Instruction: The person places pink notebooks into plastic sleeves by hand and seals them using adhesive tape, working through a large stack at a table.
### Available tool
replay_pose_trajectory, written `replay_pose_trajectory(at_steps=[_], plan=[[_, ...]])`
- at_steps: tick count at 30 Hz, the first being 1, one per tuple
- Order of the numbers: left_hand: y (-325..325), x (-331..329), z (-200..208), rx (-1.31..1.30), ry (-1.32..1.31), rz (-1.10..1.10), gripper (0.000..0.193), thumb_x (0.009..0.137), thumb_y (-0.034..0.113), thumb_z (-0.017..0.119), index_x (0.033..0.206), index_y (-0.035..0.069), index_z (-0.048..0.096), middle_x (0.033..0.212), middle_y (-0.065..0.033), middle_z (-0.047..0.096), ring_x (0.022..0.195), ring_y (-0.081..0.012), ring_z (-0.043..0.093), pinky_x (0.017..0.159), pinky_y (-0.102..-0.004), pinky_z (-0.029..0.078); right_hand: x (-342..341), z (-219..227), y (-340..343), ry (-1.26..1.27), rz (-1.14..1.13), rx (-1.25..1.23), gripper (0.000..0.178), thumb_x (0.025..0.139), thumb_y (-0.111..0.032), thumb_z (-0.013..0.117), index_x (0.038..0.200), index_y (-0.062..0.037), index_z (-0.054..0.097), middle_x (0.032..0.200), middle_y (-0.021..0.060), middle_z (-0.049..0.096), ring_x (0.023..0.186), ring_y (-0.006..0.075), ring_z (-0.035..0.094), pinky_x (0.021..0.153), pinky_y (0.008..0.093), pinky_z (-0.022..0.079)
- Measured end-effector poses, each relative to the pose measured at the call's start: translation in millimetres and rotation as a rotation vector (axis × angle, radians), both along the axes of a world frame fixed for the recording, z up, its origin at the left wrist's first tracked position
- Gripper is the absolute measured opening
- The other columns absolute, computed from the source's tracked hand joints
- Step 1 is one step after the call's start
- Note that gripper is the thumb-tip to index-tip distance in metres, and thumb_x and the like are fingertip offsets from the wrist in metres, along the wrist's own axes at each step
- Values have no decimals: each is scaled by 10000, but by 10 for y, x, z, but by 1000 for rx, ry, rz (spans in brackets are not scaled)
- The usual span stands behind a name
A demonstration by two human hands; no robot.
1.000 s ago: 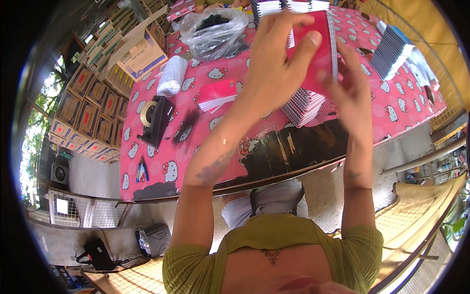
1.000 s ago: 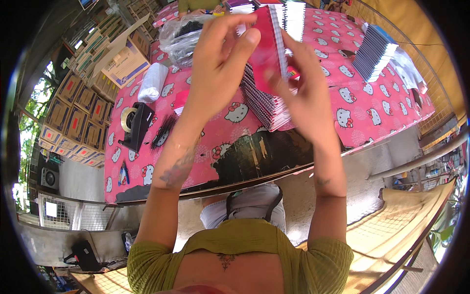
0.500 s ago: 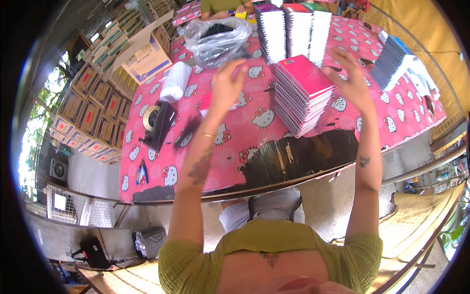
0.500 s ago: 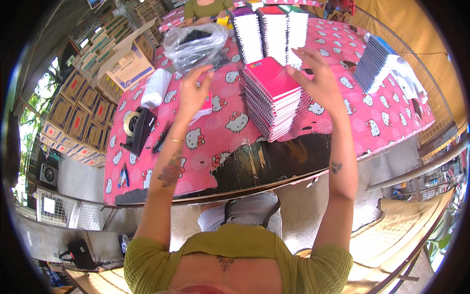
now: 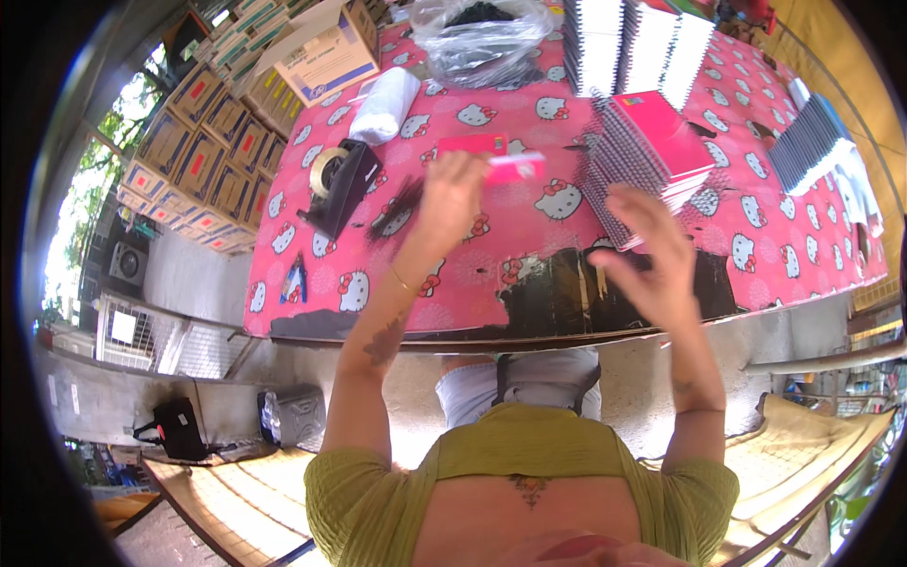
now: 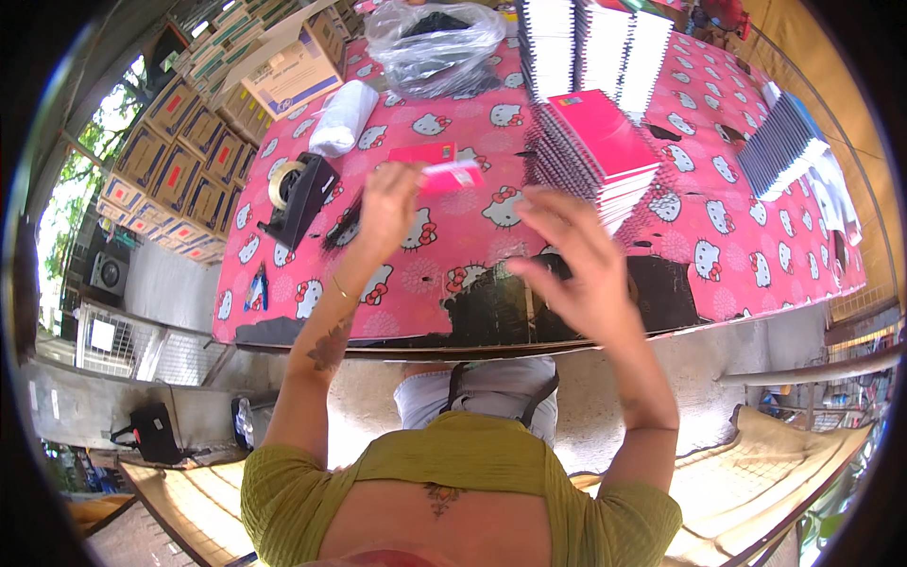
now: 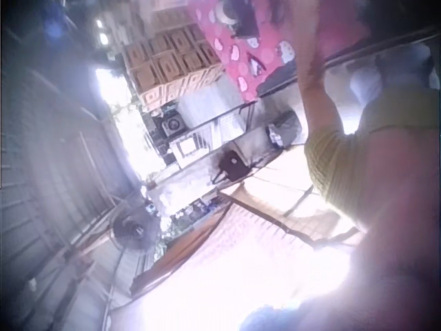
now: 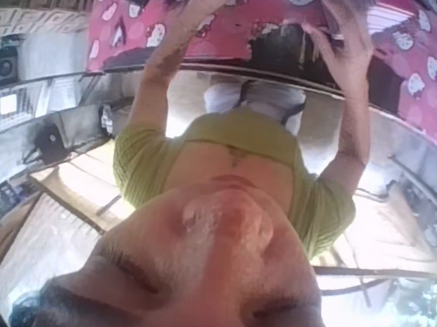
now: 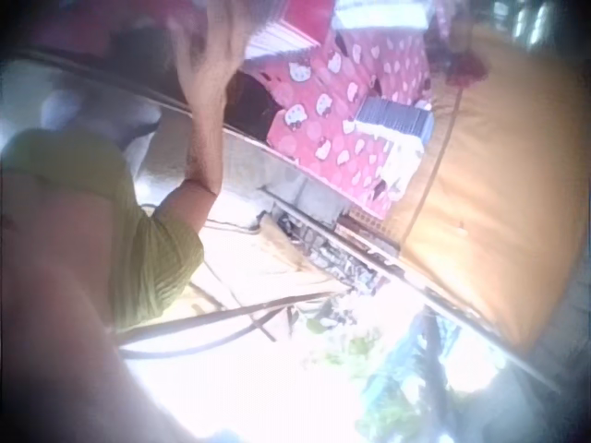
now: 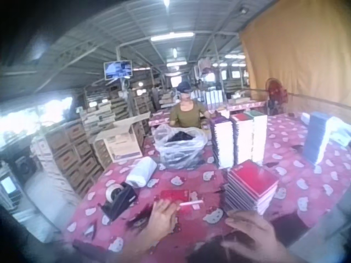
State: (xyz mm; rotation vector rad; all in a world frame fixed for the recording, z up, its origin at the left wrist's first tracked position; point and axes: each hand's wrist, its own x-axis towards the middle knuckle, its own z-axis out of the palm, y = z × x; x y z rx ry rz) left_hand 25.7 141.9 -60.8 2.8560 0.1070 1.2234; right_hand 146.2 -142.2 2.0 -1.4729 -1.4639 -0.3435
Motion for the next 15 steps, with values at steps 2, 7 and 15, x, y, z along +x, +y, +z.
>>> replay_pose_trajectory(at_steps=[2, 7, 15], plan=[[-363, -92, -187, -67, 101, -154, 328, 798, 22, 637, 1125, 46, 639, 982, -130, 619, 936, -326, 581, 843, -474, 422, -105, -505, 214, 167, -39, -42, 640, 746, -127, 838, 1322, -62, 566, 1285, 172, 607, 1140, 310, 619, 933, 392, 504], [-622, -228, -378, -97, -15, -210, 234, 849, 77, 639, 1081, 45, 647, 1011, -157, 643, 985, -332, 609, 884, -515, 462, -153, -1557, 516, 804, -22, -232, 594, 782, -89, 818, 1297, -35, 526, 1092, 149, 681, 954, 220, 679, 815, 327, 535], [547, -855, -909, -162, 128, 542, 220, 916, 110, 598, 1123, 35, 589, 935, -183, 652, 871, -396, 643, 712, -494, 534, -254, -1430, 620, 936, 137, -239, 378, 841, -54, 763, 1186, -7, 617, 991, 59, 686, 929, 109, 629, 815, 247, 502]])
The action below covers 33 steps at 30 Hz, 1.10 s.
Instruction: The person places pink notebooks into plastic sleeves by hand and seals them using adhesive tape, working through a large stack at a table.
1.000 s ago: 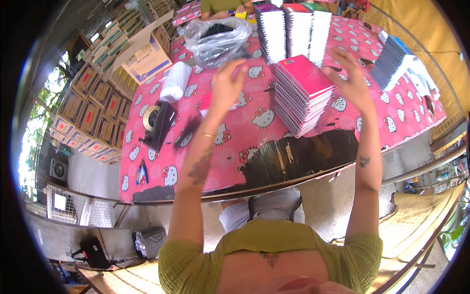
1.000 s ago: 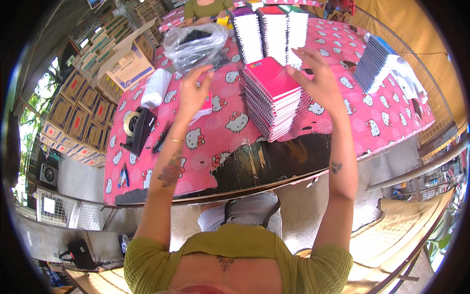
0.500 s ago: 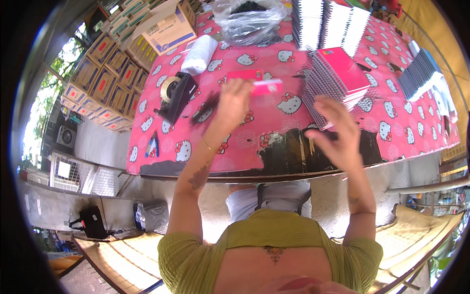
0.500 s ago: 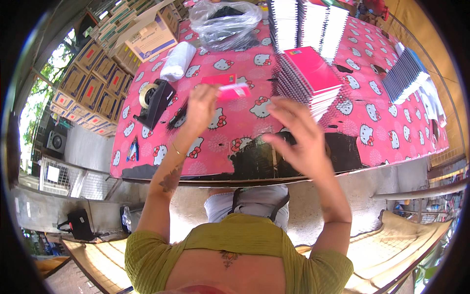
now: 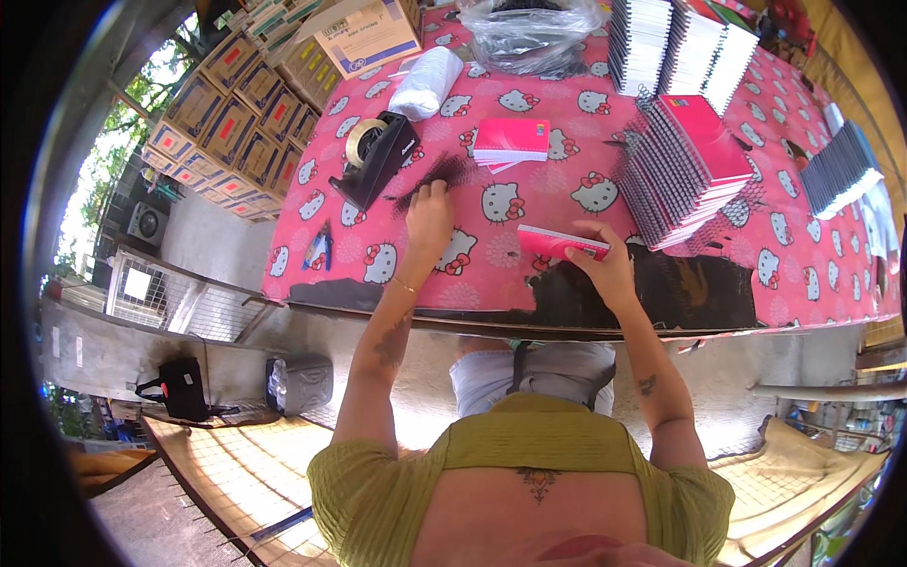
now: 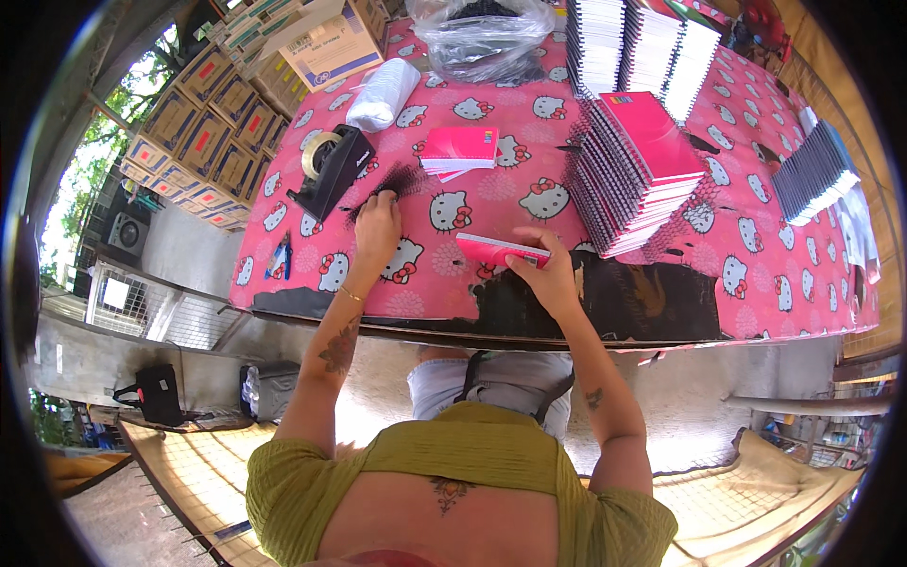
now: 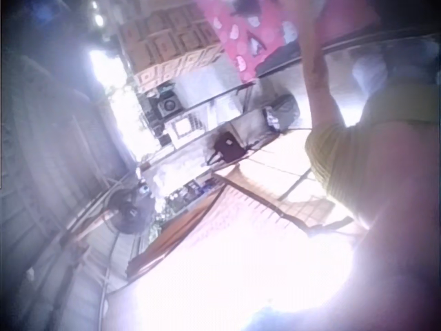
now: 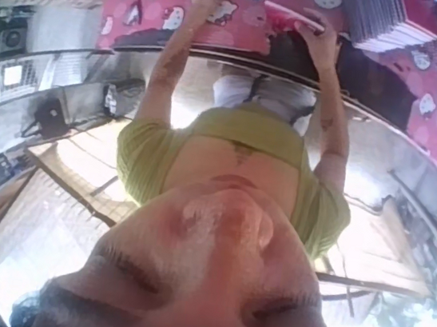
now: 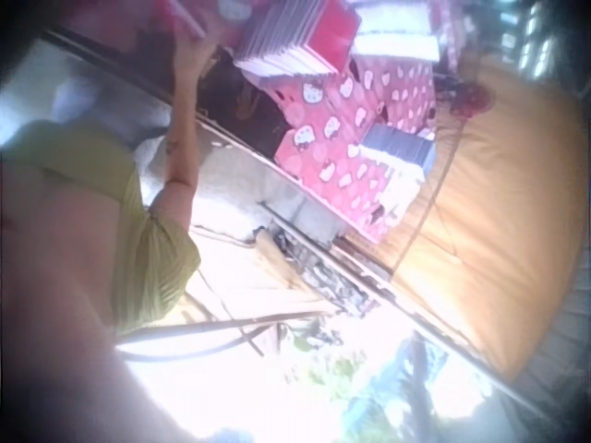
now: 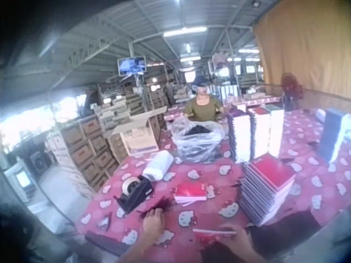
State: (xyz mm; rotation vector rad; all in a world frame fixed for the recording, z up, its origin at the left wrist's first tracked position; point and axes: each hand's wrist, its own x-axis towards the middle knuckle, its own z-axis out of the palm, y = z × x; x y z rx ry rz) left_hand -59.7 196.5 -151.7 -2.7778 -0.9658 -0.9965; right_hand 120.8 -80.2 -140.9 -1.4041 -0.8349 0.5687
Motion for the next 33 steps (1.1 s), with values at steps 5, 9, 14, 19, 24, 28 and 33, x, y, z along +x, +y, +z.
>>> replay_pose_trajectory(at_steps=[5, 9, 14, 19, 24, 28, 33], plan=[[-214, -3, 254, -325, -337, -183, 248, 923, 82, 599, 1162, 38, 646, 866, -153, 662, 778, -316, 659, 673, -422, 519, 21, 3, 30, 41, 123, 25, 226, 887, -34, 710, 1109, 7, 707, 999, 26, 694, 926, 88, 618, 820, 226, 491], [-946, -7, 551, -655, -226, -410, 203, 910, 110, 664, 1088, 27, 712, 812, -131, 677, 719, -244, 660, 638, -341, 500, 49, -57, 8, 99, 133, 1, 240, 893, -41, 711, 1127, 10, 696, 999, 23, 693, 919, 87, 618, 827, 233, 495], [-998, -44, 459, -515, -312, -508, 192, 885, 52, 703, 1072, 20, 729, 835, -98, 685, 700, -136, 615, 643, -274, 486, 19, -75, 49, 67, 121, 43, 238, 898, -50, 711, 1126, 14, 693, 996, 22, 692, 920, 89, 620, 834, 236, 498], [-1002, -44, 472, -534, -286, -506, 177, 879, 45, 705, 1051, 14, 734, 829, -104, 688, 712, -134, 623, 638, -275, 487, 20, -102, 45, 44, 90, 44, 232, 898, -49, 711, 1119, 16, 690, 994, 20, 692, 925, 89, 619, 844, 242, 497], [-960, -40, 436, -601, -233, -432, 168, 900, 63, 688, 1054, 10, 730, 822, -102, 691, 734, -142, 633, 647, -274, 489, -2, -84, 53, 40, 92, 51, 218, 892, -45, 716, 1100, 14, 690, 974, 15, 685, 915, 83, 610, 838, 244, 492], [-888, 16, 452, -591, -306, -527, 153, 901, 105, 685, 1025, 25, 725, 799, -123, 670, 701, -203, 652, 599, -304, 494, 4, -71, 44, 32, 96, 40, 205, 888, -40, 719, 1084, 11, 689, 956, 9, 678, 901, 77, 600, 820, 237, 486], [-830, 49, 493, -610, -278, -623, 205, 915, 123, 677, 1101, 36, 688, 920, -134, 682, 777, -240, 671, 647, -356, 516, 17, -106, 36, 47, 108, 14, 208, 886, -40, 723, 1085, 10, 689, 952, 7, 677, 896, 77, 602, 809, 229, 484]])
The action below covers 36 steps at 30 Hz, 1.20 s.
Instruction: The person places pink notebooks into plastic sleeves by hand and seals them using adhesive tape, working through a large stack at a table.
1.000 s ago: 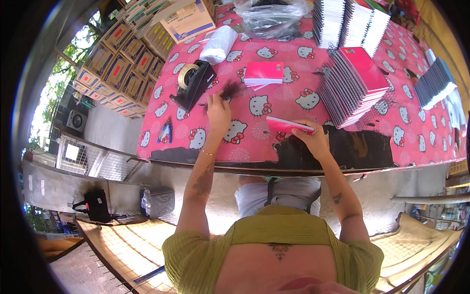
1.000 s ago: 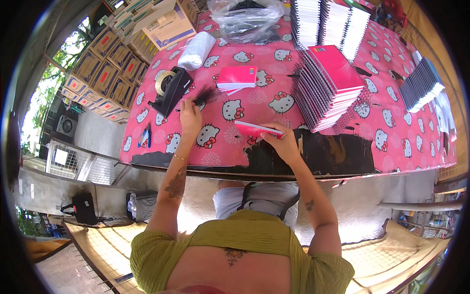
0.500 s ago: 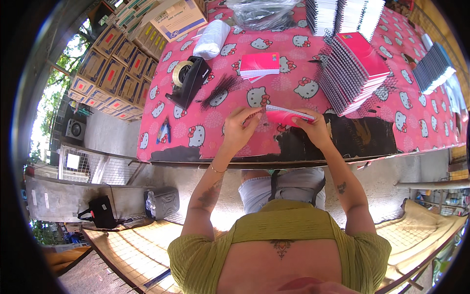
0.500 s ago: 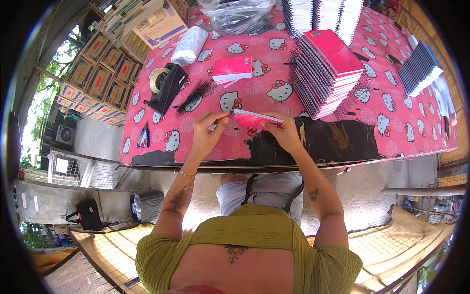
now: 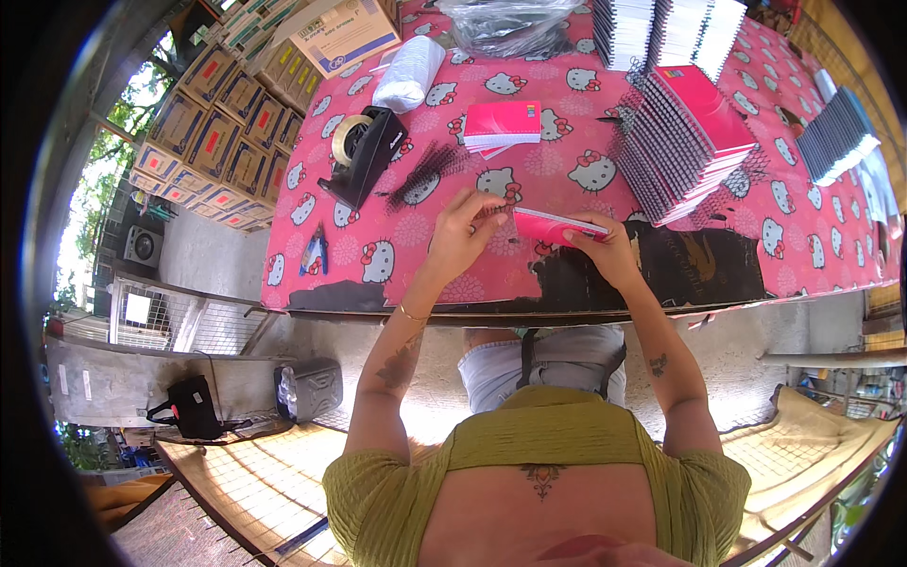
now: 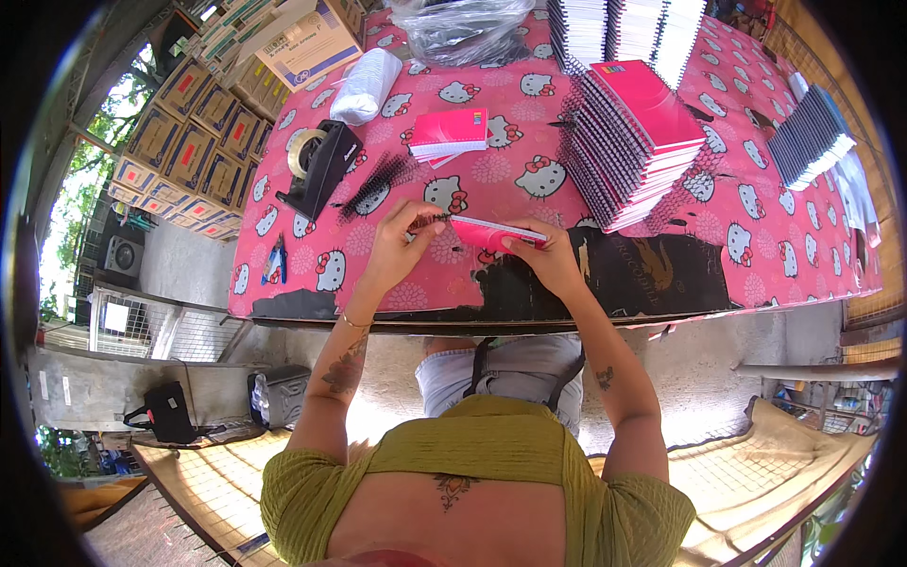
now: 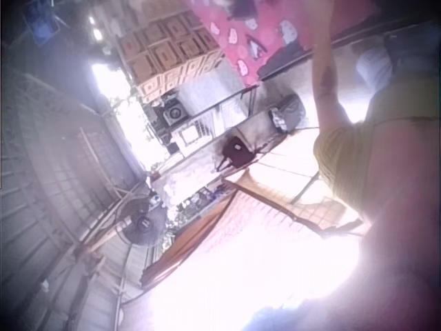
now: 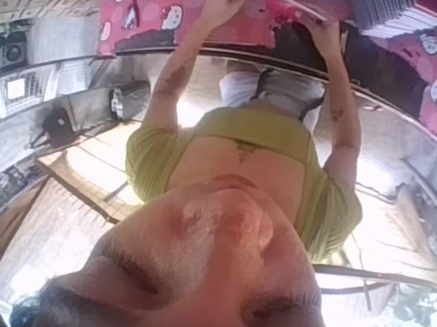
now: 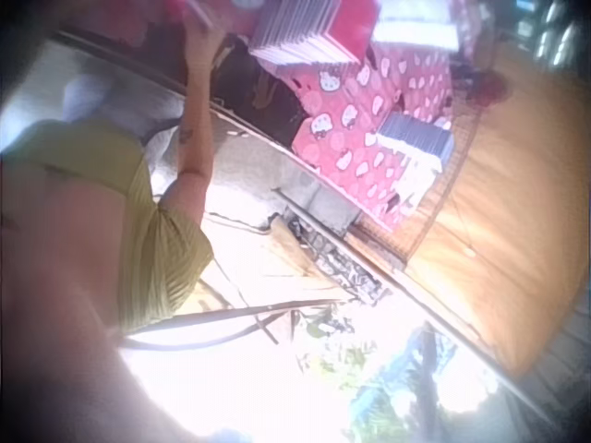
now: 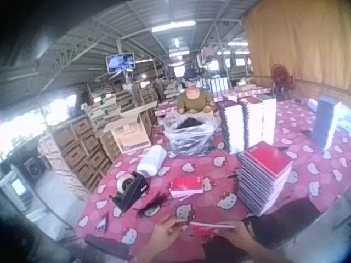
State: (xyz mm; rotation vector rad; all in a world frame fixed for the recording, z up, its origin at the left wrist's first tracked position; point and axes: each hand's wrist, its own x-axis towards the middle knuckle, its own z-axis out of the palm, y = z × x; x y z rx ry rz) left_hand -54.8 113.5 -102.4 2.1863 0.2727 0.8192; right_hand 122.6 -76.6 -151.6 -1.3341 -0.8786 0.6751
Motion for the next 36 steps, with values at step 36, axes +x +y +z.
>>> replay_pose_trajectory(at_steps=[36], plan=[[-41, 211, 469, 246, 203, -255, 173, 857, 226, 733, 1009, 144, 714, 1026, -18, 692, 1056, -209, 633, 1129, -567, 221, -165, 347, -97, -40, 16, 62, 204, 907, -24, 683, 1109, 6, 693, 940, 25, 702, 853, 66, 584, 783, 234, 480]])
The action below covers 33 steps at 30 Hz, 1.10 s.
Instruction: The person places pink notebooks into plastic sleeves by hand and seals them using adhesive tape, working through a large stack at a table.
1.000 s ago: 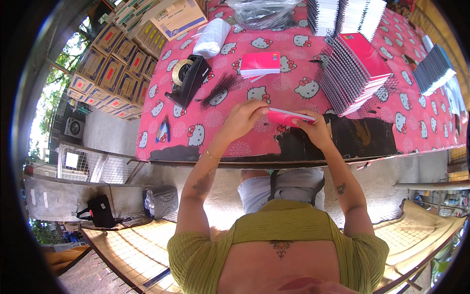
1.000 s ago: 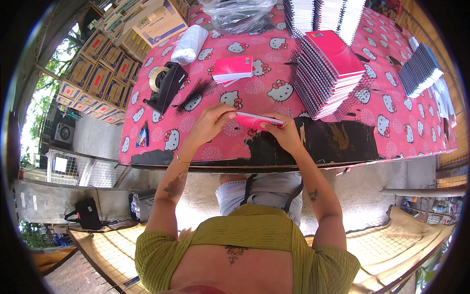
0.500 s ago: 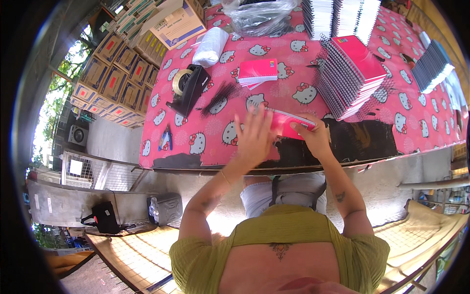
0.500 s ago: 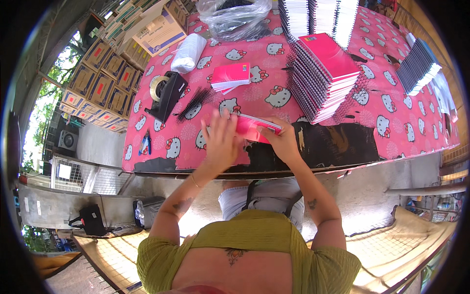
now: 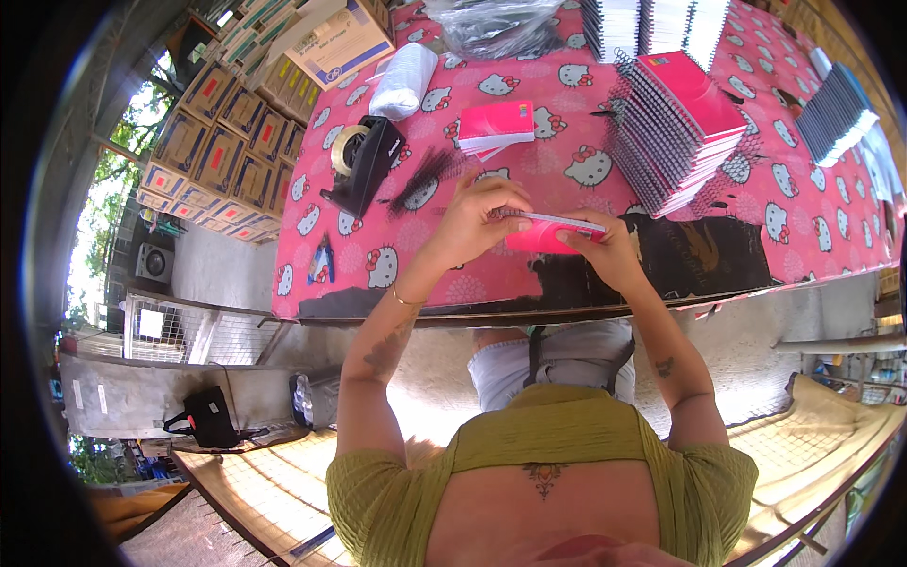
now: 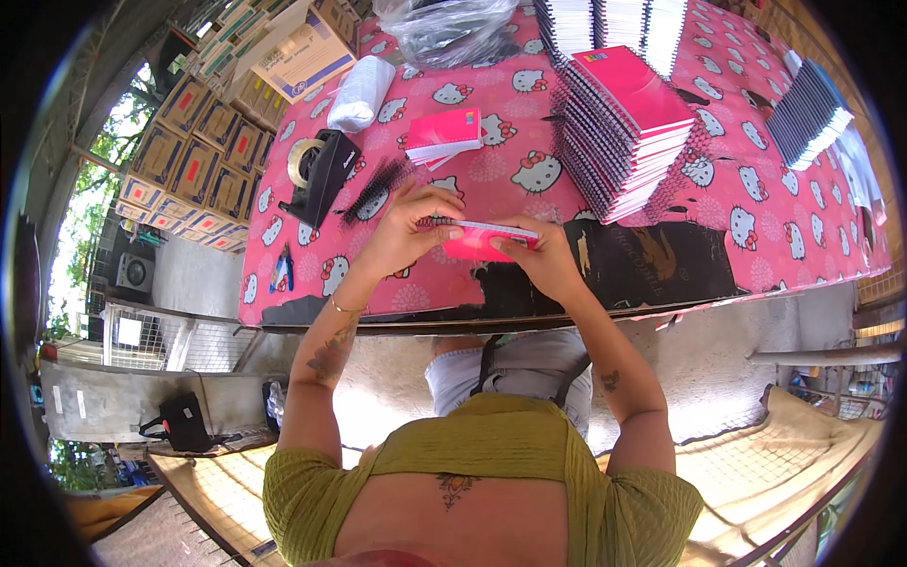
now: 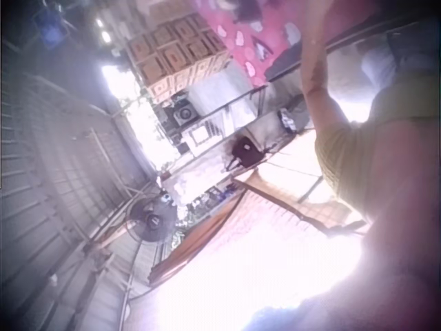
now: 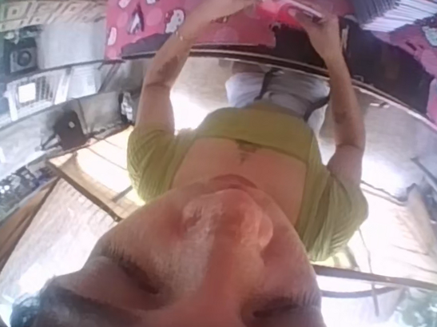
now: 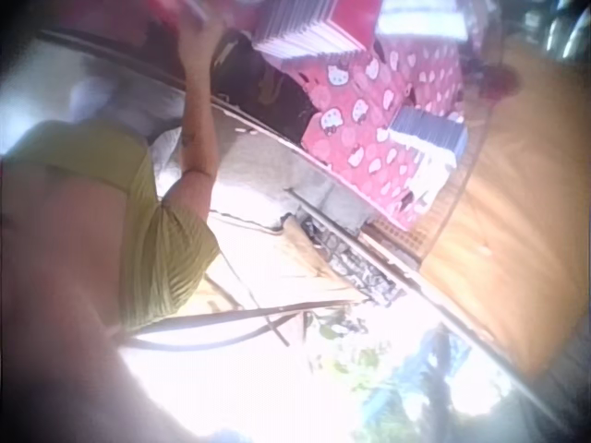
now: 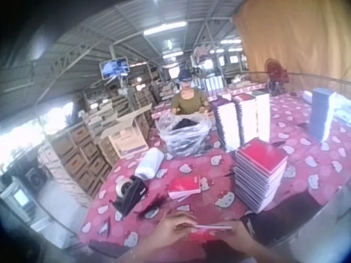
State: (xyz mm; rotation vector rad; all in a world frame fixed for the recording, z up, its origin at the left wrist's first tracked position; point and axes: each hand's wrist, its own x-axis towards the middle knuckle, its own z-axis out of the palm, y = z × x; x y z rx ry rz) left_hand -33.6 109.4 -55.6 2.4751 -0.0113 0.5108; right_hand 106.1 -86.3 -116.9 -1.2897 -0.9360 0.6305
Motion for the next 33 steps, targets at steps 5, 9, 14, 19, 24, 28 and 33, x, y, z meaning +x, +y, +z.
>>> replay_pose_trajectory(at_steps=[5, 9, 14, 19, 24, 28, 33], plan=[[-165, -17, 79, 427, 75, 198, 553, 857, 354, 723, 1340, 122, 584, 1428, -101, 528, 1394, -285, 427, 1150, -649, 103, 15, 11, -5, 30, -18, -18, 204, 904, -22, 684, 1105, 10, 693, 935, 29, 700, 867, 70, 589, 792, 237, 484], [-656, -178, -463, 674, 77, 352, 866, 896, 568, 560, 1461, -61, 368, 1540, -239, 350, 1447, -388, 317, 1101, -725, 90, -35, -20, 28, 151, -87, -20, 207, 901, -23, 684, 1102, 24, 692, 948, 35, 705, 888, 78, 604, 813, 247, 494], [-504, -21, -331, 822, 13, 515, 920, 848, 597, 588, 1471, -41, 357, 1523, -248, 360, 1445, -386, 312, 1093, -728, 97, -112, 35, 75, 122, 3, -64, 222, 896, -42, 693, 1106, 32, 692, 982, 47, 716, 903, 82, 616, 821, 255, 500], [-730, -280, -554, 628, 161, 328, 850, 897, 565, 546, 1469, -37, 364, 1537, -255, 332, 1453, -395, 294, 1103, -713, 90, -66, 37, 9, 143, 16, -59, 239, 905, -60, 690, 1132, 13, 700, 1011, 44, 730, 903, 86, 626, 819, 258, 510], [-678, -214, -619, 618, 109, 358, 873, 923, 579, 497, 1480, -72, 324, 1552, -277, 300, 1465, -426, 255, 1114, -710, 55, -124, -177, 57, -62, 2, -121, 257, 895, -61, 698, 1147, -9, 704, 1026, 60, 738, 910, 101, 642, 814, 267, 522], [-896, -421, -821, 677, 44, 404, 893, 934, 597, 457, 1493, -80, 291, 1564, -283, 272, 1476, -424, 231, 1118, -703, 74, -122, -325, -11, -41, 99, -54, 262, 881, -32, 699, 1142, 0, 700, 1012, 76, 738, 898, 99, 647, 814, 263, 520], [-1044, -428, -906, 567, 167, 317, 885, 945, 606, 418, 1478, -93, 311, 1552, -298, 282, 1474, -455, 207, 1104, -723, 95, -126, -399, 33, -64, 24, -66, 274, 857, -27, 720, 1126, 14, 695, 988, 91, 737, 874, 100, 649, 797, 265, 520]])
